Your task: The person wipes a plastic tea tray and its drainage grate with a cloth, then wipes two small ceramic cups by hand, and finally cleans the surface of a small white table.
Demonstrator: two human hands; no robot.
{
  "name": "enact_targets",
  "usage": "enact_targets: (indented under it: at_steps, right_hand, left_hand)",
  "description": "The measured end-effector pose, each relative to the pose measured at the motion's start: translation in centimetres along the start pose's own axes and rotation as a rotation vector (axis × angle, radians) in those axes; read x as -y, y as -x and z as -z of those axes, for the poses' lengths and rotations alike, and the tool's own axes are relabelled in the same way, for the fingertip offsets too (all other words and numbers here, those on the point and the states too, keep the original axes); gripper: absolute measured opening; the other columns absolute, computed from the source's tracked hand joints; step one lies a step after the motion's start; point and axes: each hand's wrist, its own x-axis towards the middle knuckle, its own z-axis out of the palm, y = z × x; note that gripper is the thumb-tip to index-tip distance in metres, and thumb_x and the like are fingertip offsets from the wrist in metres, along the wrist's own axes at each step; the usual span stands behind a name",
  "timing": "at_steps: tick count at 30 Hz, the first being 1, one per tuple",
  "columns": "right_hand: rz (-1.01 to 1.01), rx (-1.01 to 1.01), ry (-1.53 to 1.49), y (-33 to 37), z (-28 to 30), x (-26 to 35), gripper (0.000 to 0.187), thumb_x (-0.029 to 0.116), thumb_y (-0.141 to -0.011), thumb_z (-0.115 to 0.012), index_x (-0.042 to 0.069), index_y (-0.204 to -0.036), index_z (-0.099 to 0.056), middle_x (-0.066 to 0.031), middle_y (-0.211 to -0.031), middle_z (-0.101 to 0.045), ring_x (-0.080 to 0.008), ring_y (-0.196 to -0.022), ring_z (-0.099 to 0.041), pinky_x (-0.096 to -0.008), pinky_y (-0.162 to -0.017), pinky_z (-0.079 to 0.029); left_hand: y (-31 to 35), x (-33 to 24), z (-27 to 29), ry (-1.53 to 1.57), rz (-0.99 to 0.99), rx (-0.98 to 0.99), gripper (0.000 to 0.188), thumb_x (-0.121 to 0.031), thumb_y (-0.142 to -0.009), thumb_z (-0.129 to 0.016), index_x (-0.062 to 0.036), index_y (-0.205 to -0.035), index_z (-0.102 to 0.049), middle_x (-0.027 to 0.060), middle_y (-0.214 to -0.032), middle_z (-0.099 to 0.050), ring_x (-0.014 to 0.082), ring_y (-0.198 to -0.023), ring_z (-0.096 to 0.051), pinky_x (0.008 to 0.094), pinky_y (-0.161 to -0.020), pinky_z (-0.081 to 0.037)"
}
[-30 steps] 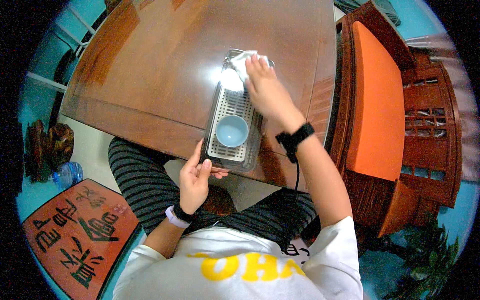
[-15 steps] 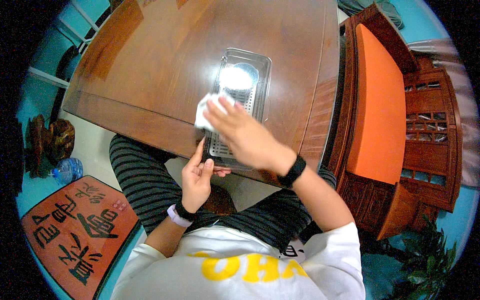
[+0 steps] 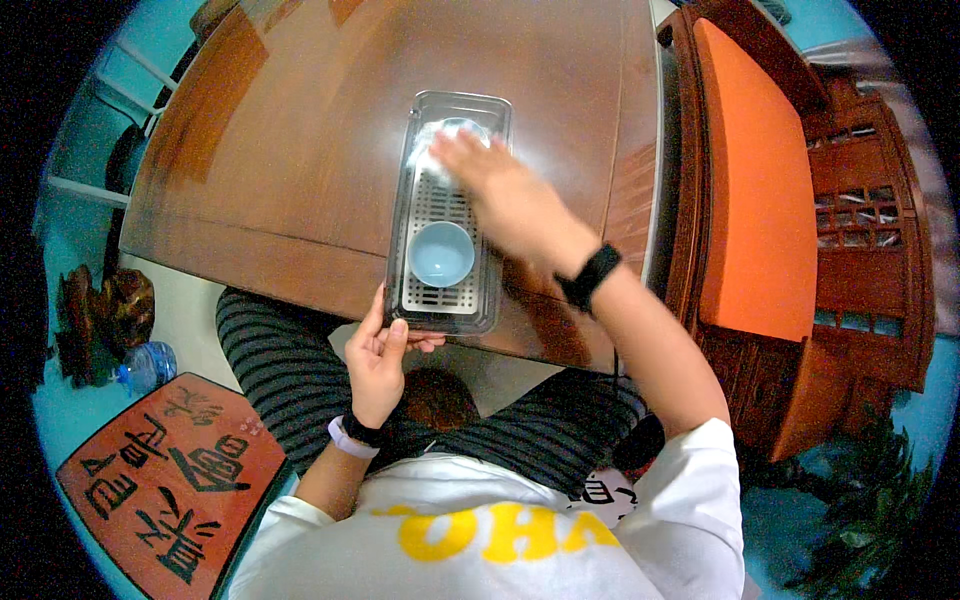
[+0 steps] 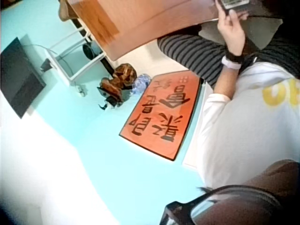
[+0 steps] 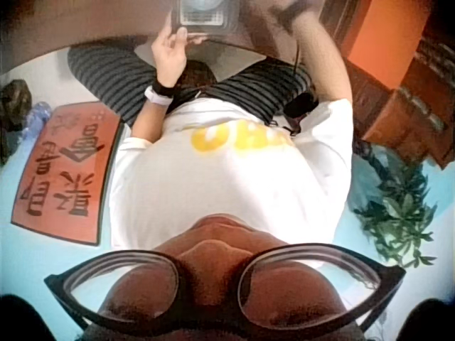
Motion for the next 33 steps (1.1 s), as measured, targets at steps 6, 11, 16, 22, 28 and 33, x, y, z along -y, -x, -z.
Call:
enact_targets:
  at_steps: [6, 11, 16, 22, 28, 33]
  right_hand:
    - [-0.222, -0.142, -0.149, -3.3, -1.3, -5.8, 0.050, 0.009, -0.091, -0.040, 0.004, -0.140, -0.035, -0.0195, -0.149, -0.026, -0.0418, -0.138, -0.020, -0.0458, -0.113, -0.022]
    - [-0.297, -0.194, -0.167, -0.9, -1.9, -2.8, 0.049, 0.006, -0.092, -0.042, 0.003, -0.141, -0.033, -0.0258, -0.148, -0.023, -0.0430, -0.138, -0.017, -0.0451, -0.113, -0.023]
    - [-0.308, -0.191, -0.265, 4.6, -1.6, 3.3, 0.054, -0.001, -0.090, -0.044, 0.006, -0.142, -0.031, -0.0245, -0.147, -0.025, -0.0404, -0.139, -0.018, -0.0420, -0.112, -0.025]
    - [-0.335, -0.217, -0.269, 11.3, -1.4, 11.8, 0.065, -0.010, -0.076, -0.047, 0.000, -0.139, -0.034, -0.0235, -0.145, -0.031, -0.0420, -0.136, -0.026, -0.0431, -0.106, -0.036]
    - [-0.358, -0.216, -0.268, 15.0, -1.4, 16.6, 0.062, -0.010, -0.072, -0.050, -0.002, -0.133, -0.042, -0.0224, -0.142, -0.037, -0.0386, -0.132, -0.036, -0.0396, -0.101, -0.042]
    - [-0.504, -0.207, -0.713, 17.1, -1.4, 18.2, 0.042, -0.004, -0.081, -0.050, -0.001, -0.123, -0.053, -0.0273, -0.114, -0.058, -0.0410, -0.103, -0.057, -0.0426, -0.087, -0.049]
  left_hand:
    - [0.2, 0.4, -0.3, 0.025, 0.013, -0.009, 0.049, -0.012, -0.100, -0.040, 0.0029, -0.144, -0.023, 0.0172, -0.100, -0.065, 0.0227, -0.080, -0.068, 0.0287, -0.069, -0.055]
    - [0.3, 0.3, -1.1, 0.066, 0.005, -0.082, 0.048, -0.012, -0.100, -0.039, 0.0025, -0.143, -0.025, 0.0176, -0.100, -0.065, 0.0229, -0.079, -0.068, 0.0283, -0.068, -0.056]
    - [0.3, 0.5, -1.2, 0.067, 0.018, -0.112, 0.046, -0.013, -0.100, -0.039, 0.0020, -0.142, -0.028, 0.0182, -0.102, -0.064, 0.0236, -0.078, -0.068, 0.0288, -0.068, -0.056]
    - [0.4, -0.6, -2.0, 0.118, 0.053, -0.117, 0.047, -0.008, -0.099, -0.040, 0.0026, -0.143, -0.026, 0.0156, -0.097, -0.064, 0.0201, -0.077, -0.067, 0.0306, -0.070, -0.057]
    - [0.5, 0.3, -0.9, 0.050, 0.074, -0.127, 0.046, -0.010, -0.099, -0.043, -0.0011, -0.142, -0.031, 0.0101, -0.096, -0.064, 0.0127, -0.075, -0.063, 0.0256, -0.066, -0.054]
    - [0.9, -0.6, -1.4, -0.015, 0.045, -0.046, 0.046, -0.014, -0.100, -0.044, -0.0034, -0.143, -0.031, 0.0108, -0.098, -0.065, 0.0158, -0.079, -0.066, 0.0254, -0.067, -0.052]
